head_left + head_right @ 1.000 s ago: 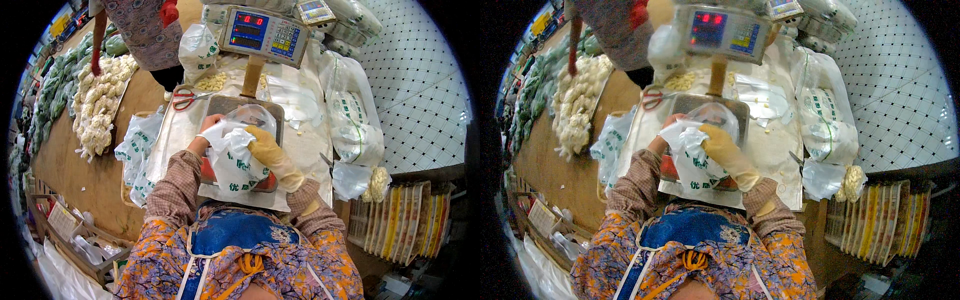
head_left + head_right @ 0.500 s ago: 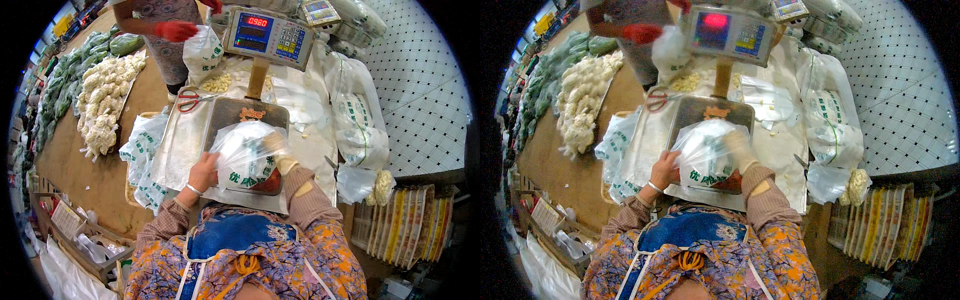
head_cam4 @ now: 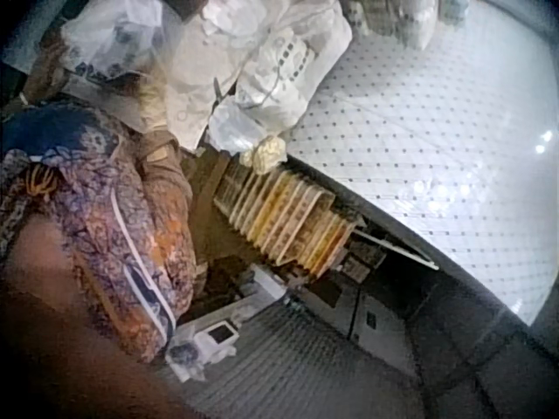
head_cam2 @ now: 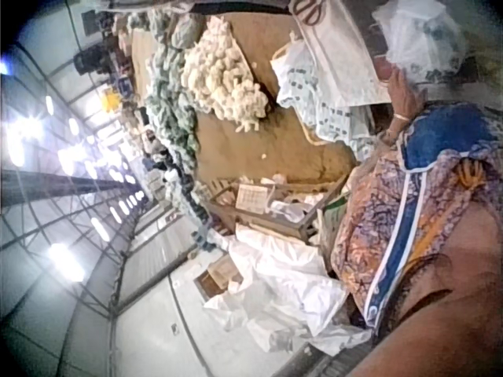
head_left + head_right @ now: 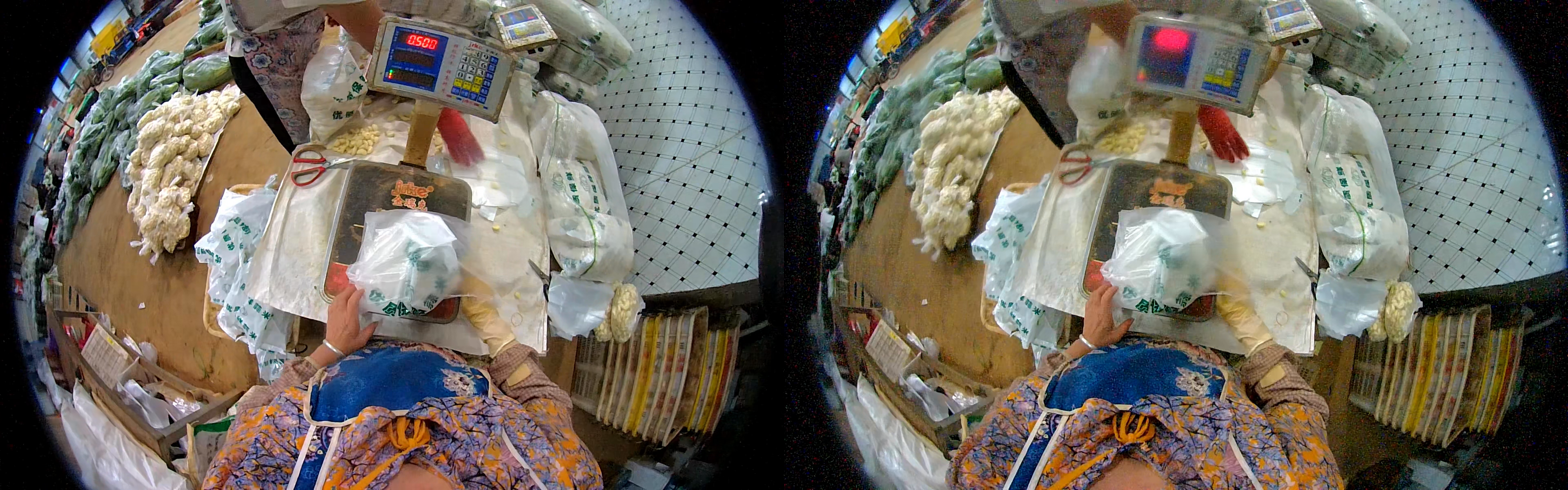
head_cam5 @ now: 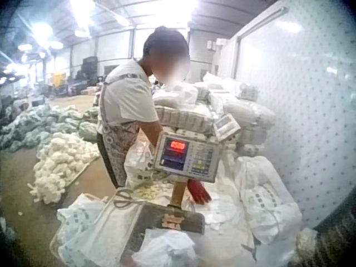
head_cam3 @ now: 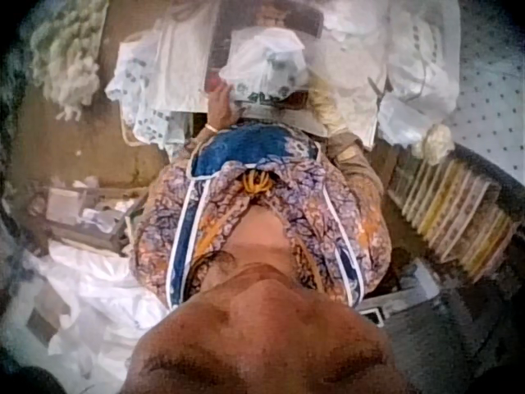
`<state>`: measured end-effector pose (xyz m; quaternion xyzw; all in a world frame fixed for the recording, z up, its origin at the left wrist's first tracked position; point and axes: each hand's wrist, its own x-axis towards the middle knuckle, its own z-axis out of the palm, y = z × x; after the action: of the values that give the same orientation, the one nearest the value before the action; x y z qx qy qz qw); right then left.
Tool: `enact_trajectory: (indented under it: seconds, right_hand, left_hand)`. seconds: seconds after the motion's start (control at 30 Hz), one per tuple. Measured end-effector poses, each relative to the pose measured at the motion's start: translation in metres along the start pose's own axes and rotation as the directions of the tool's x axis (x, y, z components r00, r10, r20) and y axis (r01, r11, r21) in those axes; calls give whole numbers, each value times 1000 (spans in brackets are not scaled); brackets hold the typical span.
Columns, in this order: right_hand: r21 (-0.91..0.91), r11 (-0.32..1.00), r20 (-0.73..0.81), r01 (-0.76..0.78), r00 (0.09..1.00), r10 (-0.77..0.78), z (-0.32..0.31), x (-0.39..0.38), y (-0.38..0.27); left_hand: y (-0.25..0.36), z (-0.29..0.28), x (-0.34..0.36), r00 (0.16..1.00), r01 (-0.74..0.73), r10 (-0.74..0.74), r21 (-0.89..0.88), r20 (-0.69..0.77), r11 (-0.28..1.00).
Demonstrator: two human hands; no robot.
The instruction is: The person fills plastic bags with peeled garlic cloves from a tray, weighs each bag on a digital scale, and uses scissors to trim the bags.
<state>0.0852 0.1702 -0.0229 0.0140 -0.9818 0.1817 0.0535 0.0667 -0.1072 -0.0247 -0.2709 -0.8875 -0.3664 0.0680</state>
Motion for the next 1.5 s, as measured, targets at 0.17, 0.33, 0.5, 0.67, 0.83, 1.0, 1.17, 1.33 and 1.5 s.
enact_trajectory:
  seconds: [0.17, 0.33, 0.5, 0.67, 0.83, 1.0, 1.17, 1.33, 1.5]
  right_hand:
    - [-51, 997, 95, -52, 994, 57, 25, 14, 28]
    - [235, 935, 107, -266, 963, 247, -45, 27, 4]
    - [323, 946, 31, 22, 999, -34, -80, 50, 23]
    - [232, 935, -272, 269, 941, -203, -107, 53, -61]
    - [131, 985, -207, 113, 975, -84, -51, 58, -84]
    - [531, 832, -26, -159, 979, 203, -54, 77, -54]
    - [164, 975, -239, 151, 965, -109, -42, 83, -78]
    - [104, 983, -166, 154, 977, -136, -37, 98, -65]
    - [161, 978, -348, 136, 935, -72, -44, 98, -69]
  left_hand:
    - [-11, 12, 29, 960, 215, -196, -78, 199, 973]
    - [-11, -1, 77, 772, 494, -532, -856, 348, 156]
    - [0, -44, 129, 695, 584, -337, -772, 635, -249]
    - [4, -25, 135, 624, 622, -287, -684, 727, -381]
    - [23, -22, 147, 592, 592, -272, -639, 758, -491]
    - [20, -23, 149, 631, 620, -254, -673, 733, -403]
    - [11, -32, 154, 724, 627, -250, -764, 643, -151]
    - [5, -56, 162, 795, 592, -246, -799, 555, 110]
    - [15, -82, 160, 889, 455, -281, -766, 362, 453]
